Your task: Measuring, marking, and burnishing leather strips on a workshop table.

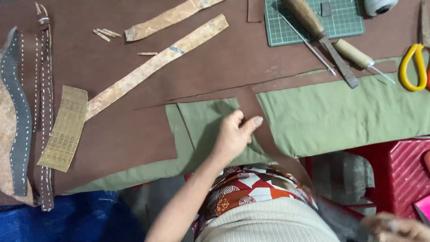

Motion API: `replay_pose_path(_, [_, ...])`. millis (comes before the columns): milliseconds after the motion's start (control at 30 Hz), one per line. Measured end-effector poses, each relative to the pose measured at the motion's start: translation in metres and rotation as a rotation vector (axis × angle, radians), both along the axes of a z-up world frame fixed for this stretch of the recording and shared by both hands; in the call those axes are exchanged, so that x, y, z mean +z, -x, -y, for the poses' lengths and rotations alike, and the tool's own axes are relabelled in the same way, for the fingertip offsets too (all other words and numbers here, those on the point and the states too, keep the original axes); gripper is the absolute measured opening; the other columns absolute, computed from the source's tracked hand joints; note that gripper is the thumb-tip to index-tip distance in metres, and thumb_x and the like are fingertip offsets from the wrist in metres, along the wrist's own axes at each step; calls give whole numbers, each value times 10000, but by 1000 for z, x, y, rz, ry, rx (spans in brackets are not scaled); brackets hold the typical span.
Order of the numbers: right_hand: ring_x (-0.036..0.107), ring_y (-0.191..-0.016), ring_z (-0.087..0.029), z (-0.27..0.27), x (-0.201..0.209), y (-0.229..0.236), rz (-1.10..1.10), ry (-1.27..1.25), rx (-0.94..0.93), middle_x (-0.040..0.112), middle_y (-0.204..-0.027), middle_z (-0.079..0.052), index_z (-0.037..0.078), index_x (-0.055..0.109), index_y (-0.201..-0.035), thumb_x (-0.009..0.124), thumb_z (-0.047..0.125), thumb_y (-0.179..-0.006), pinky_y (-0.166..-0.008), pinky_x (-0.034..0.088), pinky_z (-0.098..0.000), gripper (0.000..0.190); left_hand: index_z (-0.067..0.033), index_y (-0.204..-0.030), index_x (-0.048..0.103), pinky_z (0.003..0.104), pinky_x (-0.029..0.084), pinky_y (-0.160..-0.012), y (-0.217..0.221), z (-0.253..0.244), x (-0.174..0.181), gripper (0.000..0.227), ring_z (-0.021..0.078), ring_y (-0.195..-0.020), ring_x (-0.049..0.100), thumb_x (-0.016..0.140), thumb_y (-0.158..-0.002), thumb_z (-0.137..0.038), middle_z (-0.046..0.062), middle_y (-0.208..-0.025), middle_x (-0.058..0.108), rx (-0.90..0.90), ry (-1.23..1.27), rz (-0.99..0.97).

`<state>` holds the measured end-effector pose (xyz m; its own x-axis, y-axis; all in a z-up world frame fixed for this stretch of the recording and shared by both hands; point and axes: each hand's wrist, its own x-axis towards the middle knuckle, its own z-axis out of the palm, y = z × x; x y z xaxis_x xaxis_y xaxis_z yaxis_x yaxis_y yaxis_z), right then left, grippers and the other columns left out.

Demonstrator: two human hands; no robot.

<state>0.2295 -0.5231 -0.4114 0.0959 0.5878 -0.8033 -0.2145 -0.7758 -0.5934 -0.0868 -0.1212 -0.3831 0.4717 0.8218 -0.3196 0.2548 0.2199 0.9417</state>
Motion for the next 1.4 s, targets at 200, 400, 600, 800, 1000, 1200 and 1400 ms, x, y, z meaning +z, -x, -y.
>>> replay_pose_path(200, [737, -705, -404, -23, -24, -14, 432, -217, -175, 809, -787, -352, -227, 820, -991, 651, -86, -920, -603, 545, -456, 231, -131, -809, 444, 352, 418, -571, -8, 20, 1, 453, 169, -615, 498, 839, -829, -350, -25, -672, 563, -200, -174, -226])
replay_pose_path(400, [895, -811, -200, -149, 29, 24, 557, -176, 227, 964, -938, -87, 118, 891, -1166, 760, 128, -817, -731, 699, -328, 372, -116, -1106, 387, 495, 468, -512, -15, 25, -26, 638, 389, -570, 630, 778, -846, -548, 56, -599, 597, -244, -569, -479])
replay_pose_path(600, [831, -912, -230, -221, 48, 21, 466, -178, 152, 900, -1113, -97, 122, 794, -1289, 752, -24, -807, -829, 658, -363, 505, -118, -983, 458, 390, 476, -506, -13, 37, -21, 508, 237, -590, 609, 769, -861, -501, 2, -686, 582, -92, -878, -464])
replay_pose_path(800, [736, -1003, -117, -277, 52, 10, 622, -350, 406, 839, -1124, 0, 144, 811, -1219, 753, 156, -823, -854, 575, -270, 400, -103, -1095, 705, 441, 536, -752, -12, 48, -5, 154, 320, -920, 611, 765, -956, -79, 121, -1130, 635, -48, -1153, -309])
replay_pose_path(1000, [826, -1031, -106, -303, 54, 6, 672, -656, 678, 836, -1180, 44, 210, 765, -1235, 729, 197, -824, -843, 650, -244, 413, -34, -1203, 729, 513, 517, -899, -16, 47, -6, 248, 384, -1082, 604, 629, -986, 32, 215, -1294, 686, -207, -1150, -232])
replay_pose_path(1200, [800, -1109, -120, -304, 52, -2, 594, -632, 635, 830, -1213, 12, 156, 797, -1178, 727, 192, -826, -940, 621, -252, 361, -35, -1188, 730, 511, 505, -909, -18, 44, 1, 224, 375, -1129, 621, 618, -1001, 15, 177, -1288, 682, -320, -1134, -175])
replay_pose_path(1400, [818, -1001, -123, -309, 55, -8, 681, -650, 714, 829, -1132, 47, 192, 749, -1252, 707, 183, -848, -859, 625, -247, 407, -89, -1175, 748, 490, 464, -913, -13, 43, -3, 207, 306, -1119, 604, 651, -1004, -27, 97, -1308, 685, -299, -1152, -265])
